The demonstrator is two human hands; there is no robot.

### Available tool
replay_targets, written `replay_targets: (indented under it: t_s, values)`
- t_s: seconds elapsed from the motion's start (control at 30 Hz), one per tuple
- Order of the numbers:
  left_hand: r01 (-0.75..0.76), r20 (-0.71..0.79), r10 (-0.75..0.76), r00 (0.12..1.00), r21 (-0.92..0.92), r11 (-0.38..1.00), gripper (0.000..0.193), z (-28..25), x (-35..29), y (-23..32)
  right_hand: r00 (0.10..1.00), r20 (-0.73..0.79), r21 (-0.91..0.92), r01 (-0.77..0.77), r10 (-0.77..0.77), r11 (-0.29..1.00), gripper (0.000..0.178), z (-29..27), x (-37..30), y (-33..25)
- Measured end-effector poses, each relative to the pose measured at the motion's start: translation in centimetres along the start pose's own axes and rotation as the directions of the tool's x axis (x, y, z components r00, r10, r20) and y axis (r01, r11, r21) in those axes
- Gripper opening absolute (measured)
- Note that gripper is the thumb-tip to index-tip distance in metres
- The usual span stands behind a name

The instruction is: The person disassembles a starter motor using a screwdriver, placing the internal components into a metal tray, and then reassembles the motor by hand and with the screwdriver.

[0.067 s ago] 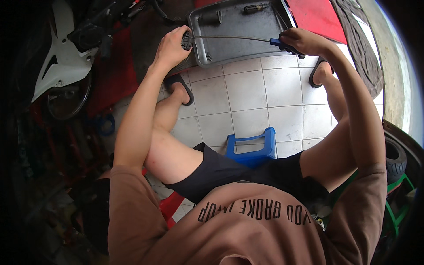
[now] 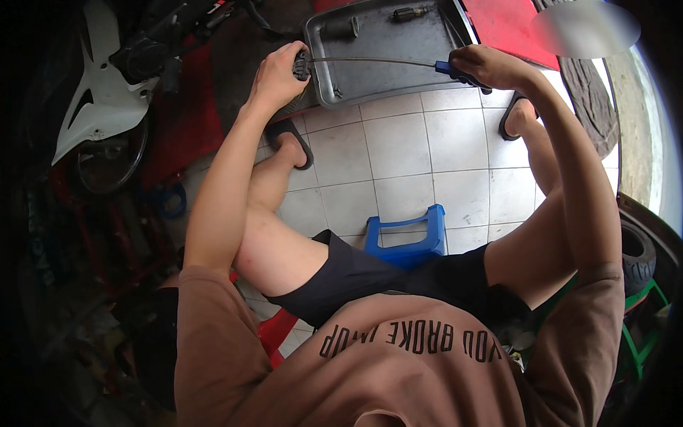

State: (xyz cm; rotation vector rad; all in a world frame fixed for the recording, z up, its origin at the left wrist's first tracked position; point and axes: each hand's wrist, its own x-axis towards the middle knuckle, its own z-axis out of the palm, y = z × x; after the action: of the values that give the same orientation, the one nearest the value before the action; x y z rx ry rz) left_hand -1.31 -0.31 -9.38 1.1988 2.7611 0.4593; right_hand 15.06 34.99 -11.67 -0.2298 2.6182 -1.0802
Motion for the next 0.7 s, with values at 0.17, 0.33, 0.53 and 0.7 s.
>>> replay_targets:
  t_s: [0.17, 0.33, 0.53, 0.7]
  values:
    - [-0.023, -0.038, 0.023, 0.999, 0.003, 1.000, 0.036, 0.0, -0.3, -0.2, 0.994, 0.037, 0.154, -0.108, 0.103, 0.982, 0.034, 0.2, -0.5, -2.8]
    - [-0.010, -0.004, 0.010, 1.000, 0.008, 1.000, 0.037, 0.4, -0.2, -0.2, 0.987, 0.106, 0.027, -0.125, 0.122, 0.992, 0.018, -0.3, 0.4, -2.4]
    - [-0.003, -0.022, 0.003, 1.000, 0.002, 1.000, 0.038, 0.1, -0.1, -0.1, 0.989, 0.090, -0.042, -0.115, 0.118, 0.992, 0.022, 0.0, 0.3, -2.5]
    - [0.035, 0.005, -0.035, 0.999, -0.011, 0.999, 0.038, -0.1, -0.4, 0.2, 0.984, -0.159, -0.077, 0.071, -0.083, 0.994, 0.020, 0.0, 0.7, -3.6]
